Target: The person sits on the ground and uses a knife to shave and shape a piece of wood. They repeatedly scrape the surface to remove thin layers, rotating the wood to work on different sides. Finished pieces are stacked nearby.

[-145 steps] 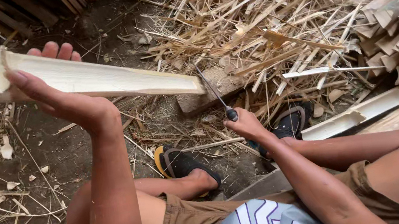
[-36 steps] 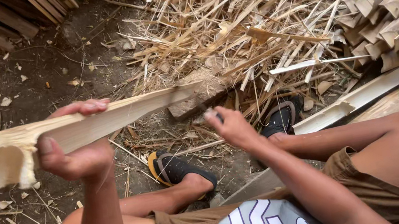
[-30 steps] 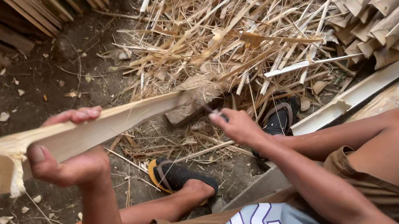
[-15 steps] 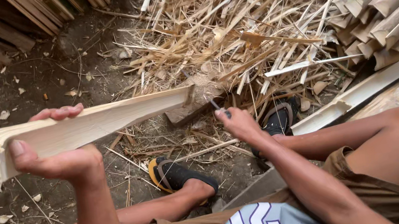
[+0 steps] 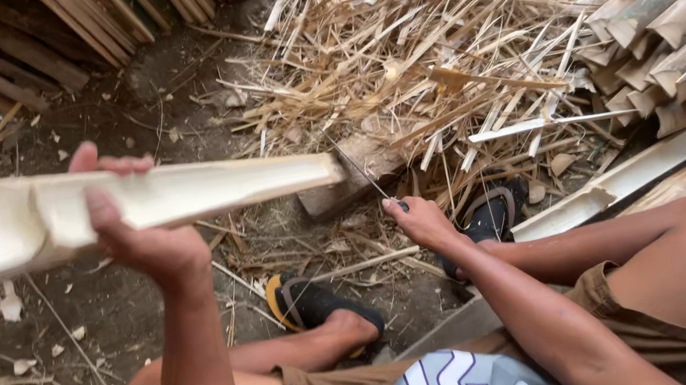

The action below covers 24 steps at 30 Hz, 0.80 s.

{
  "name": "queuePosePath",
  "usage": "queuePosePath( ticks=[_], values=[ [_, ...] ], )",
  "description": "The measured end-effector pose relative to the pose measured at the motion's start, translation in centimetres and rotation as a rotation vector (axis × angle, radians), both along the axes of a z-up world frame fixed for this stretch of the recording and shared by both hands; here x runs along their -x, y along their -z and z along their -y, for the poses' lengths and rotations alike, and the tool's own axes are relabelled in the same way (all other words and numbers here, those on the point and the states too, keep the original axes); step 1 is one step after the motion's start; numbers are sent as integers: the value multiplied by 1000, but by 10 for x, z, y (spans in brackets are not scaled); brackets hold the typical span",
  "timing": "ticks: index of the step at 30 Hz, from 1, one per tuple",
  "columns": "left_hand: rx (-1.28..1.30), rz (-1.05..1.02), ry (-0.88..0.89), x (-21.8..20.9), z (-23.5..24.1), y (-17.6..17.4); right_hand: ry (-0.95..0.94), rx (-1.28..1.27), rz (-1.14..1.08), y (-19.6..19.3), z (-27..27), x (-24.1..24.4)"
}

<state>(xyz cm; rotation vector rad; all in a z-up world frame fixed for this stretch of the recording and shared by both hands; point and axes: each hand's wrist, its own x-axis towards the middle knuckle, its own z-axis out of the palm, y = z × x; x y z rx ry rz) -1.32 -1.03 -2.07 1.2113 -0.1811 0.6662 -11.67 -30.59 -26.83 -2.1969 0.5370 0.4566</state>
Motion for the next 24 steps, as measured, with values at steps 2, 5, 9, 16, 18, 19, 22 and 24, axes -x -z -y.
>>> queuePosePath(
  ticks=[2, 5, 9, 16, 18, 19, 22, 24],
  values=[
    [-139, 96, 110, 3, 4, 3, 12, -52, 0, -25, -10, 7],
    [-356, 140, 245, 9, 4, 5, 15, -195, 67, -86, -36, 22],
    [-516, 8, 341, 12, 9, 16, -167, -348, 378, -152, -54, 52],
    [-466, 15, 345, 4, 3, 10, -65, -254, 253, -136, -47, 27],
    [-511, 1, 326, 2, 2, 10, -113, -256, 270, -115, -37, 31],
    [-511, -1, 335, 0, 2, 11, -144, -292, 285, -102, -35, 36],
    [-456, 14, 375, -7, -6, 16, -190, -322, 423, -59, -29, 39],
    [-420, 32, 409, -14, -14, 18, -112, -295, 299, -25, -26, 30]
  ],
)
